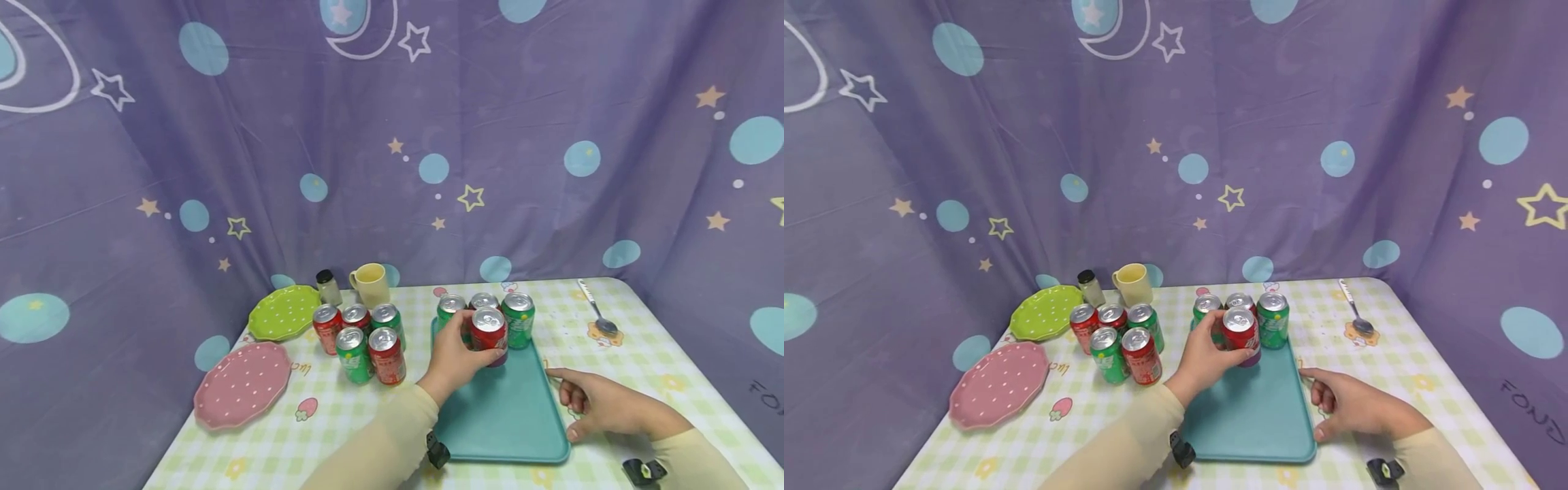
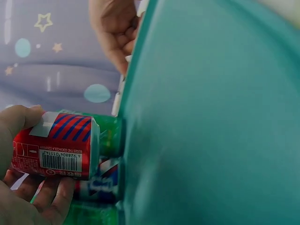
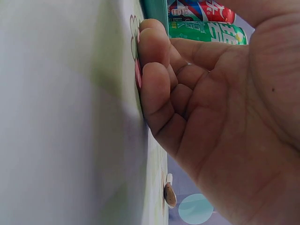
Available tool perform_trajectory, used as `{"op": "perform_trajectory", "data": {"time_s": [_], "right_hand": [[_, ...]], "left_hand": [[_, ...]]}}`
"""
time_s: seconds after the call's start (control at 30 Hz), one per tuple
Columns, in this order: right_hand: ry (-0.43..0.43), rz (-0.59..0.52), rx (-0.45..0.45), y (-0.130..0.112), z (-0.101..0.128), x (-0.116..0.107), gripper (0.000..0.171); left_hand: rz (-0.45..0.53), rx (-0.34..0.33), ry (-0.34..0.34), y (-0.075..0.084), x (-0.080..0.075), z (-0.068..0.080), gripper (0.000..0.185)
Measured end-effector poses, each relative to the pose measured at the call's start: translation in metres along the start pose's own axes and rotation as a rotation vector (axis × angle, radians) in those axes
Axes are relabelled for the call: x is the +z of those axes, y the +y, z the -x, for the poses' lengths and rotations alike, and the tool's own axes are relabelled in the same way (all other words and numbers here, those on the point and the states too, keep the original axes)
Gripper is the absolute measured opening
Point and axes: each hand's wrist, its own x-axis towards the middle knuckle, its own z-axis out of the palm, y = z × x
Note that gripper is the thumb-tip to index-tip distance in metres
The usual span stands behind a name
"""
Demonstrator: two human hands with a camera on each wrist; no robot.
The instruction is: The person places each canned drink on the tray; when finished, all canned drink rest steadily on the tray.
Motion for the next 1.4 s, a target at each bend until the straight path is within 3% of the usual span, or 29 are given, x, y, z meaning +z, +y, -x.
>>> {"op": "perform_trajectory", "data": {"time_s": [0.27, 0.67, 1.03, 1.4], "right_hand": [[0.001, -0.009, 0.022, -0.003, -0.001, 0.001, 0.107], [0.004, -0.010, 0.013, -0.006, 0.000, 0.000, 0.108], [0.000, -0.011, 0.025, -0.005, -0.001, -0.001, 0.107], [-0.005, 0.002, -0.003, -0.002, 0.000, -0.001, 0.108]], "left_hand": [[-0.039, 0.003, -0.014, 0.001, 0.029, -0.002, 0.064], [-0.132, -0.044, 0.039, 0.006, 0.058, -0.005, 0.069], [-0.195, -0.054, 0.044, 0.008, 0.067, -0.006, 0.070], [-0.197, -0.036, 0.041, 0.008, 0.070, -0.005, 0.073]]}}
